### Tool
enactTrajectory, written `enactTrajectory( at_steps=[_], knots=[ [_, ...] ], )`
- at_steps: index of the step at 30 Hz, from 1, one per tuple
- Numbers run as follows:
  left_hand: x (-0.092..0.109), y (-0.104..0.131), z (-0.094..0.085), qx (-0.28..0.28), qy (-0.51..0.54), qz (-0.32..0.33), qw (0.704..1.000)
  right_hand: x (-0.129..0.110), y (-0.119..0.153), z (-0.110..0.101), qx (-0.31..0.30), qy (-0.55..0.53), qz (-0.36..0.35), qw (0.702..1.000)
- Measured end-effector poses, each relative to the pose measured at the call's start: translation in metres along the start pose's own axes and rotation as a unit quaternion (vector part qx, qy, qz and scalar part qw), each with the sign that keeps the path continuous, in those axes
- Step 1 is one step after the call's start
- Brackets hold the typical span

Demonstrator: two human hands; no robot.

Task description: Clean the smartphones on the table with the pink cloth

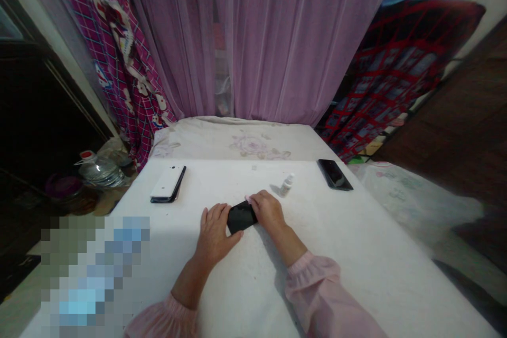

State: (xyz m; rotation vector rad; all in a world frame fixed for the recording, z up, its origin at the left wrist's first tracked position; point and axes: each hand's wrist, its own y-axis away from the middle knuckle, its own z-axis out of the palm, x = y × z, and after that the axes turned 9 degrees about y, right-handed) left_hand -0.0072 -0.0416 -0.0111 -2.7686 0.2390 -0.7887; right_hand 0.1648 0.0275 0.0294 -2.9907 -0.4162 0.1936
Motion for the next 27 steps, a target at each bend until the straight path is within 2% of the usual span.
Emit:
enactTrajectory(
  at_steps=[3,7,10,14,18,21,23,27],
  knots=[
    [-0.003,0.0,0.001,0.001,0.007,0.005,1.0,0.013,-0.01,-0.005,-0.01,0.021,0.057,0.998],
    [-0.01,-0.001,0.003,0.001,0.019,0.019,1.0,0.02,-0.015,-0.01,-0.038,0.03,0.051,0.997],
    [-0.015,-0.002,0.006,0.024,0.032,0.02,0.999,0.024,-0.009,-0.015,-0.055,0.04,0.058,0.996],
    [-0.017,-0.005,0.008,0.081,0.053,0.004,0.995,0.03,0.017,-0.019,-0.063,0.016,0.059,0.996],
    [-0.013,-0.008,0.006,0.104,0.049,-0.02,0.993,0.016,0.057,-0.016,-0.043,-0.08,0.02,0.996],
    [-0.01,-0.008,0.003,0.099,0.037,-0.008,0.994,-0.001,0.074,-0.013,-0.038,-0.156,-0.063,0.985],
    [-0.008,-0.007,0.001,0.084,0.027,0.003,0.996,-0.005,0.074,-0.01,-0.033,-0.189,-0.092,0.977],
    [-0.002,-0.002,0.001,0.028,-0.002,0.001,1.0,0.007,0.059,-0.004,0.027,-0.189,-0.011,0.981]
  ],
)
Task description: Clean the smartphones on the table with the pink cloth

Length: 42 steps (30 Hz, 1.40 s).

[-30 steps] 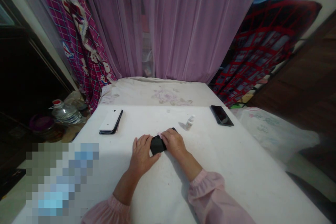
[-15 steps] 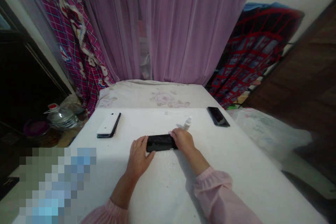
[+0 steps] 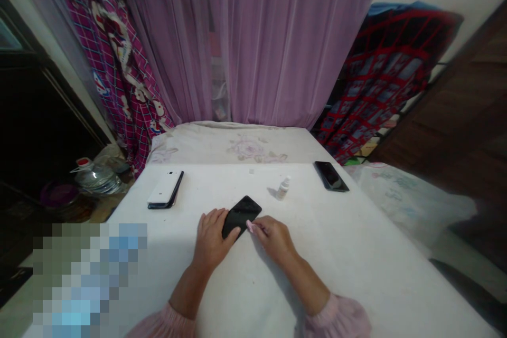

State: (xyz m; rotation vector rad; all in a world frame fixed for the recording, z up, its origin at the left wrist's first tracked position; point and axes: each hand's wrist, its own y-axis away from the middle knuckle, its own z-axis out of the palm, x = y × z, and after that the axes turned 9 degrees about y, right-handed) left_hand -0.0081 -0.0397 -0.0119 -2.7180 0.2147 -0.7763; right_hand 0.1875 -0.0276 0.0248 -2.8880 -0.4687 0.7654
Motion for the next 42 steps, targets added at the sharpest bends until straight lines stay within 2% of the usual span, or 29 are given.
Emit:
enactTrajectory(
  at_steps=[3,9,11,16,22,28,30,34,36,38,42],
  knots=[
    [0.006,0.004,0.0,-0.042,-0.02,-0.012,0.999,0.007,-0.006,0.005,0.052,0.002,0.014,0.999],
    [0.005,0.005,0.0,-0.07,-0.025,-0.018,0.997,-0.008,-0.007,0.025,0.058,0.038,-0.081,0.994],
    [0.003,0.004,0.0,-0.069,-0.02,-0.011,0.997,-0.003,-0.013,0.024,0.059,0.065,-0.066,0.994],
    [0.0,0.002,-0.001,-0.078,-0.013,-0.007,0.997,0.027,-0.028,0.011,0.087,0.123,0.047,0.987],
    [0.001,0.002,-0.002,-0.062,-0.017,-0.021,0.998,0.031,-0.021,0.016,0.115,0.116,0.014,0.987],
    [0.001,0.003,-0.003,-0.036,-0.026,-0.041,0.998,0.028,-0.021,0.016,0.112,0.134,0.03,0.984],
    [0.001,0.002,-0.002,-0.038,-0.023,-0.034,0.998,0.018,-0.019,0.018,0.102,0.135,0.001,0.986],
    [-0.002,0.001,-0.003,-0.041,-0.022,-0.02,0.999,-0.008,-0.013,0.028,0.061,0.138,-0.115,0.982],
    [-0.003,0.001,-0.003,-0.044,-0.022,-0.019,0.999,-0.011,-0.013,0.031,0.052,0.138,-0.137,0.979],
    [-0.004,0.001,-0.003,-0.046,-0.021,-0.018,0.999,-0.004,-0.018,0.028,0.058,0.138,-0.109,0.983],
    [-0.005,0.001,-0.002,-0.045,-0.017,-0.014,0.999,0.021,-0.035,0.015,0.076,0.157,-0.005,0.985]
  ],
)
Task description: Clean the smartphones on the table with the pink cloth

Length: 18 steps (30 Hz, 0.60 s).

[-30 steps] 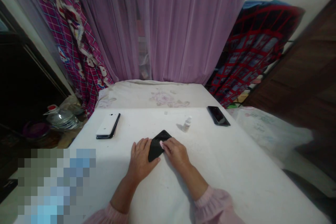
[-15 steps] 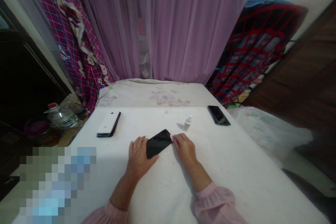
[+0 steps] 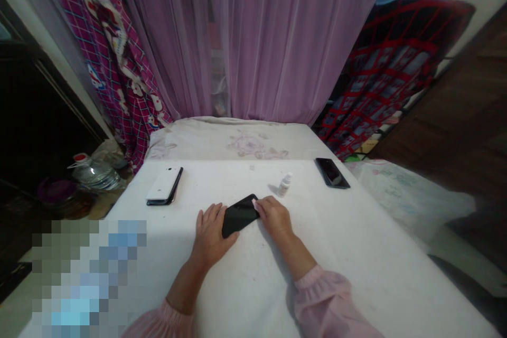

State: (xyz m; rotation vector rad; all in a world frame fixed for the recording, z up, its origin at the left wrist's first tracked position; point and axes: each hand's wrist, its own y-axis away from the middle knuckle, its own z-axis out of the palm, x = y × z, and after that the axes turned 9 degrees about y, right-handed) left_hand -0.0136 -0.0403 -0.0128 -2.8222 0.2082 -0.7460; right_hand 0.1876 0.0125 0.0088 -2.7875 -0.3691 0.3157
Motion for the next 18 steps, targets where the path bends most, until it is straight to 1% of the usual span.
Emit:
enactTrajectory(
  at_steps=[2,4,6,8,10,11,12,16,18],
  knots=[
    [-0.001,0.0,0.001,-0.001,0.002,0.001,1.0,0.004,-0.004,-0.001,-0.004,0.011,0.02,1.0],
    [-0.001,-0.001,0.001,-0.003,0.004,0.002,1.0,-0.002,-0.003,0.0,-0.005,0.013,0.017,1.0],
    [-0.001,-0.001,0.0,-0.008,0.005,0.002,1.0,-0.016,0.003,0.001,-0.007,0.008,-0.01,1.0],
    [0.0,-0.001,-0.001,-0.012,0.001,0.0,1.0,-0.029,0.009,0.002,-0.013,-0.003,-0.059,0.998],
    [0.0,-0.001,-0.002,-0.015,-0.003,0.0,1.0,-0.034,0.011,0.003,-0.019,-0.014,-0.097,0.995],
    [0.0,-0.001,-0.002,-0.018,-0.003,0.0,1.0,-0.033,0.011,0.002,-0.021,-0.016,-0.099,0.995],
    [0.0,-0.001,-0.003,-0.021,-0.003,0.0,1.0,-0.029,0.008,0.002,-0.021,-0.015,-0.087,0.996],
    [0.001,-0.003,-0.005,-0.037,0.0,-0.002,0.999,-0.005,-0.007,-0.002,-0.017,0.01,0.011,1.0],
    [0.002,-0.003,-0.006,-0.042,-0.001,-0.003,0.999,-0.001,-0.011,-0.002,-0.015,0.019,0.028,0.999]
  ],
)
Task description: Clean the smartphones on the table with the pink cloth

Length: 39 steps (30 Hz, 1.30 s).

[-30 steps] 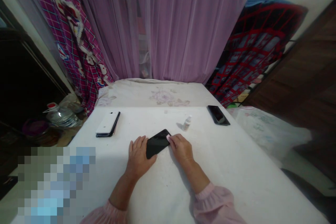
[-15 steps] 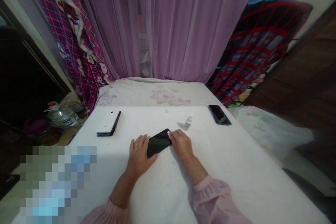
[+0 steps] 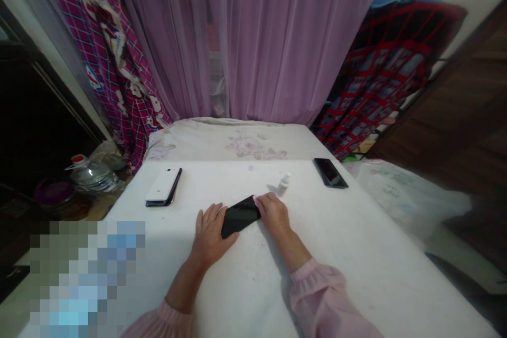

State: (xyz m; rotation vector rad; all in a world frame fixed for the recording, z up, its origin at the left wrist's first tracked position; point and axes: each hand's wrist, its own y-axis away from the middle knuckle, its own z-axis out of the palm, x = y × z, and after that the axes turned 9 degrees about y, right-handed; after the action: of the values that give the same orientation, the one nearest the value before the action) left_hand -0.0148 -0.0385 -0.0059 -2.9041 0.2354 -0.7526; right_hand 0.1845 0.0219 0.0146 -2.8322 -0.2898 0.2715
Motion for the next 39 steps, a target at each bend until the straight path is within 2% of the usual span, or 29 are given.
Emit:
enactTrajectory(
  at_steps=[2,6,8,10,14,16,19,24,26,32,35,39],
  knots=[
    [0.001,0.0,-0.001,-0.001,-0.003,-0.001,1.0,-0.008,0.002,0.002,0.001,0.004,-0.017,1.0],
    [0.001,0.001,0.0,0.0,-0.007,-0.002,1.0,-0.036,0.015,0.009,0.0,-0.016,-0.121,0.993],
    [0.001,0.001,0.0,0.001,-0.006,0.0,1.0,-0.039,0.015,0.009,-0.002,-0.026,-0.147,0.989],
    [0.001,0.001,0.0,0.0,-0.006,0.001,1.0,-0.031,0.009,0.008,-0.008,-0.018,-0.119,0.993],
    [0.002,0.001,-0.001,-0.011,-0.008,-0.006,1.0,-0.004,-0.011,0.003,-0.017,0.017,-0.006,1.0],
    [0.003,0.001,-0.002,-0.015,-0.007,-0.01,1.0,0.0,-0.016,0.001,-0.021,0.02,0.012,1.0],
    [0.003,0.0,-0.002,-0.018,-0.007,-0.011,1.0,-0.014,-0.013,0.002,-0.037,0.019,-0.019,0.999],
    [0.003,0.001,-0.001,-0.009,-0.015,-0.006,1.0,-0.045,-0.003,0.003,-0.059,0.007,-0.124,0.991],
    [0.003,0.001,-0.001,-0.007,-0.016,-0.005,1.0,-0.042,-0.006,0.002,-0.065,0.011,-0.119,0.991],
    [0.005,0.0,-0.003,-0.013,-0.015,-0.009,1.0,-0.009,-0.024,-0.002,-0.059,0.045,-0.01,0.997],
    [0.006,0.0,-0.003,-0.011,-0.013,-0.009,1.0,-0.015,-0.018,0.0,-0.056,0.037,-0.026,0.997],
    [0.005,0.001,-0.003,-0.009,-0.011,-0.005,1.0,-0.037,0.001,0.006,-0.047,0.001,-0.105,0.993]
  ],
)
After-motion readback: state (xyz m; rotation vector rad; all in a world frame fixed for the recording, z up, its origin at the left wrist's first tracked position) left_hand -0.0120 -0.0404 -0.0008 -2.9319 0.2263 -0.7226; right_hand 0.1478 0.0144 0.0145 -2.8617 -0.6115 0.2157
